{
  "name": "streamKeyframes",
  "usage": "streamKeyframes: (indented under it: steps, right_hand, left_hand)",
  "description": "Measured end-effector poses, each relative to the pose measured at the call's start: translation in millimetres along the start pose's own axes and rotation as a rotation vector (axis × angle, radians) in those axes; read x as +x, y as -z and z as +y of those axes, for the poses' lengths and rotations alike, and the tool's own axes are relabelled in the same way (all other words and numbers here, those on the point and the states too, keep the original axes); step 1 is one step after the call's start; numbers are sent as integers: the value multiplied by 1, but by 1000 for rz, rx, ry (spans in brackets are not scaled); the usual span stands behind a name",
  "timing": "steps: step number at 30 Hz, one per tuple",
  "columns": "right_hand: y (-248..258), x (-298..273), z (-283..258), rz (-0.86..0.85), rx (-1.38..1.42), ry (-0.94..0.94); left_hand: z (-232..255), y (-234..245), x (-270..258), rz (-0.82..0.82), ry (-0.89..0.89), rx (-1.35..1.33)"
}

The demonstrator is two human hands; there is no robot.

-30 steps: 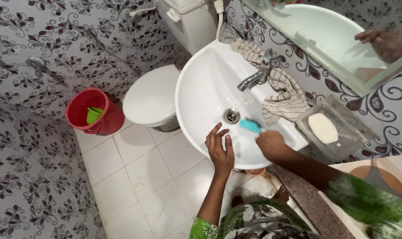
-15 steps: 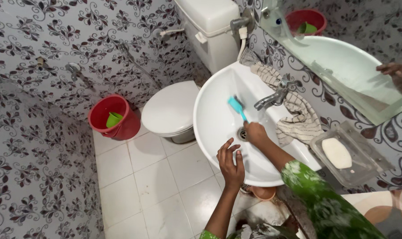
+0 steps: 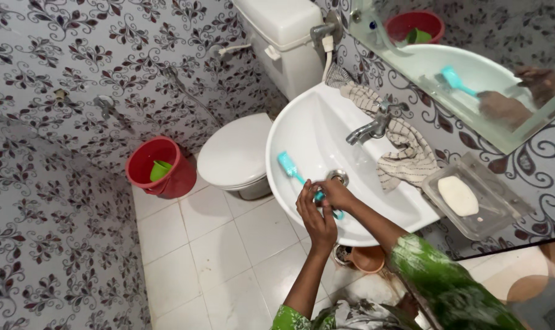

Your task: The person cleans a bathroom sink by hand using a small blue brush, scrubbing the drain area and the inner surface of the basin.

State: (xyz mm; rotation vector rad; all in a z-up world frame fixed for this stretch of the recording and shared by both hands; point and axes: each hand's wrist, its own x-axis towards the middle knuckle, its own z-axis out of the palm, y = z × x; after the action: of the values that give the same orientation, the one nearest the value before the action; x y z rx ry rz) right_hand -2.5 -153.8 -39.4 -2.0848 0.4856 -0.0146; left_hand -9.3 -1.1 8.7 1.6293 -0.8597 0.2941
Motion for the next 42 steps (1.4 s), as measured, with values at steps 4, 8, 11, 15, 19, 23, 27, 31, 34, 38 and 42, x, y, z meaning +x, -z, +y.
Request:
streamKeyframes:
  steps: [4, 8, 11, 15, 19, 23, 27, 31, 34, 38, 42]
  right_hand:
    - [59, -87, -30, -299, -295, 16]
    - [94, -150, -53, -426, -557, -53]
    - [96, -146, -41, -403, -721, -133]
    - [65, -110, -20, -314, -965, -100]
    - [62, -102, -46, -440, -812, -11]
    - [81, -122, -73, -404, -499, -10]
    - [103, -132, -55, -397, -668, -268]
    - [100, -140, -22, -252, -1026, -126]
    - [107, -146, -12, -268, -1130, -211]
    - [113, -152, -11, -110, -1208, -140]
    - [105, -177, -34, -109, -1120, -45]
  left_hand:
    - [3, -1, -1, -70, 37, -160]
    - [3, -4, 3, -149, -19, -10]
    - [0, -5, 3, -209, -71, 59]
    - [-7, -12, 3, -391, 13, 184]
    - [-12, -9, 3, -326, 15, 118]
    - [-17, -3, 14, -359, 39, -15]
    - [1, -2, 20, -811, 75, -5]
    - [10, -2, 29, -1126, 99, 163]
    - [9, 0, 25, -866, 197, 79]
    - [0, -3, 14, -597, 115, 15]
    - [-5, 0, 4, -285, 25, -22]
